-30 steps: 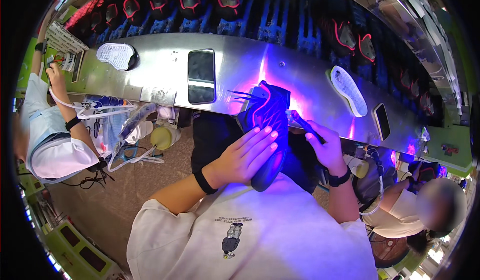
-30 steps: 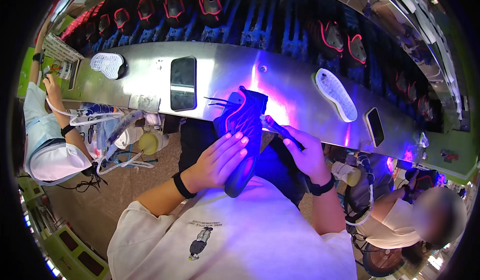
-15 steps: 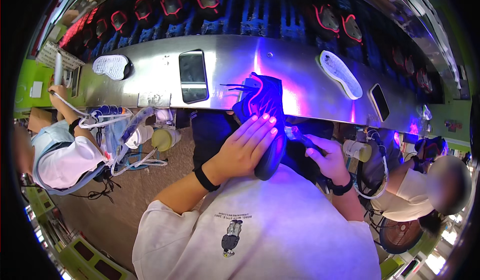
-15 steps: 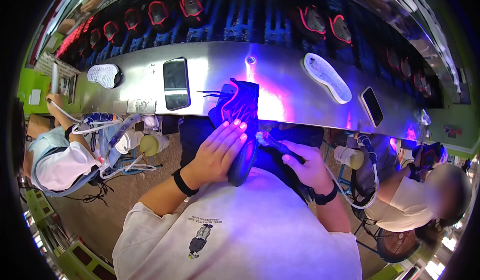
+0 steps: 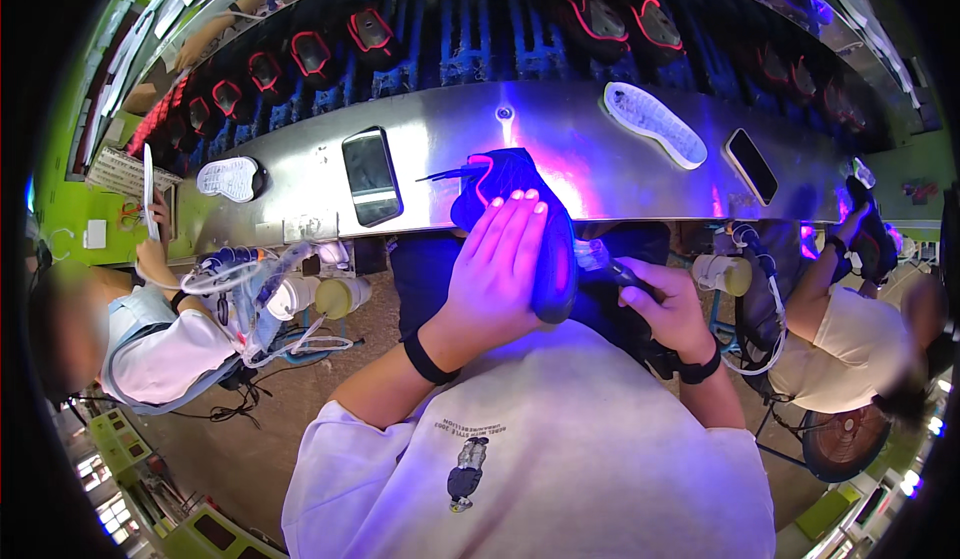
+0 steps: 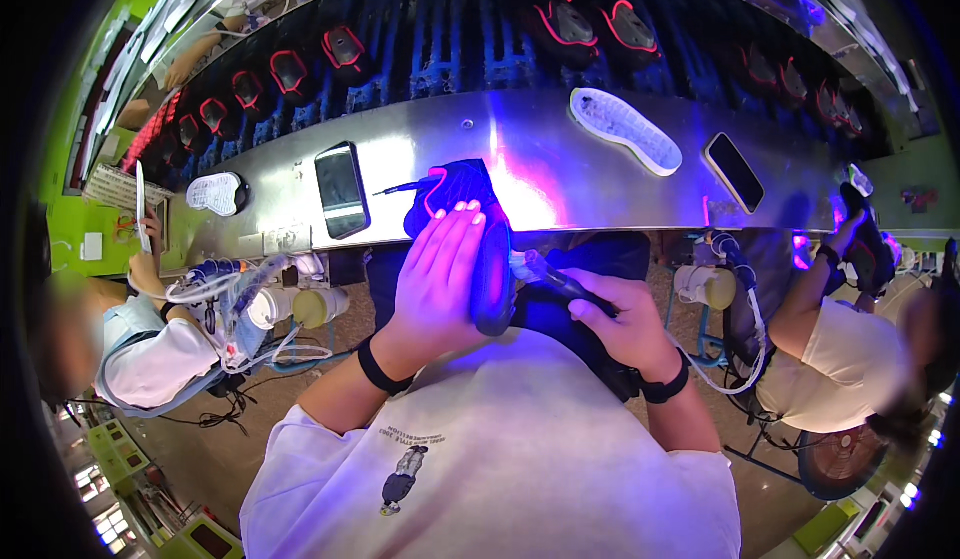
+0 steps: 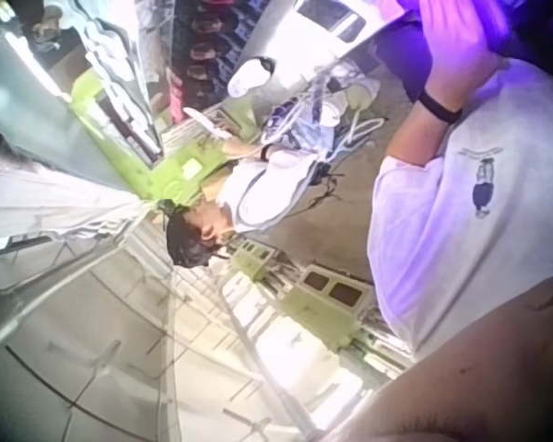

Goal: Applying adhesive to shoe uppers using a brush at a manufacturing production line workstation.

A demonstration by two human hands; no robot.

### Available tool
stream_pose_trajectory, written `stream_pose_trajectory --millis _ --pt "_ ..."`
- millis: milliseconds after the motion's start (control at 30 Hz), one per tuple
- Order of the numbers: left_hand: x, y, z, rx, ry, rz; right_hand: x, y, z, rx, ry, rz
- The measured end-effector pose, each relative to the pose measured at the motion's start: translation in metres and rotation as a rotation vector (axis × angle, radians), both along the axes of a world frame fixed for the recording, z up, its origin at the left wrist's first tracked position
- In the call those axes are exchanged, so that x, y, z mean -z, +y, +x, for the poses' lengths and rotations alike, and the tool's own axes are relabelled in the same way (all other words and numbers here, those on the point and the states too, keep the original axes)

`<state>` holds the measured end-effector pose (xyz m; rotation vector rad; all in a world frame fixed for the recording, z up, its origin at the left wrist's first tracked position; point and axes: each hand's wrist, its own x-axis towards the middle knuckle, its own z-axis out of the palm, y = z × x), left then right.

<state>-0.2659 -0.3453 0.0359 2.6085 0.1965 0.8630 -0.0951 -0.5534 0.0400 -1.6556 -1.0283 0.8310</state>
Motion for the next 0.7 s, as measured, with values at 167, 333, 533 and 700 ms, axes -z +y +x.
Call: stream_pose_trajectory --millis 167,333,533,700 --pt "-0.002 -0.003 0.02 -0.054 -0.013 0.049 0.003 -0.017 0.001 0.031 0.009 0.033" --pt "-0.011 -0.006 0.04 -0.081 0.005 0.074 0.006 -0.031 -0.005 0.145 0.076 0.069" --pt "-0.018 -0.005 0.067 -0.128 -0.024 0.113 0.002 -0.037 -0.008 0.287 0.009 0.056" --pt "-0.017 0.0 0.085 -0.107 -0.023 0.099 -0.029 -0.029 0.003 0.341 -0.344 -0.01"
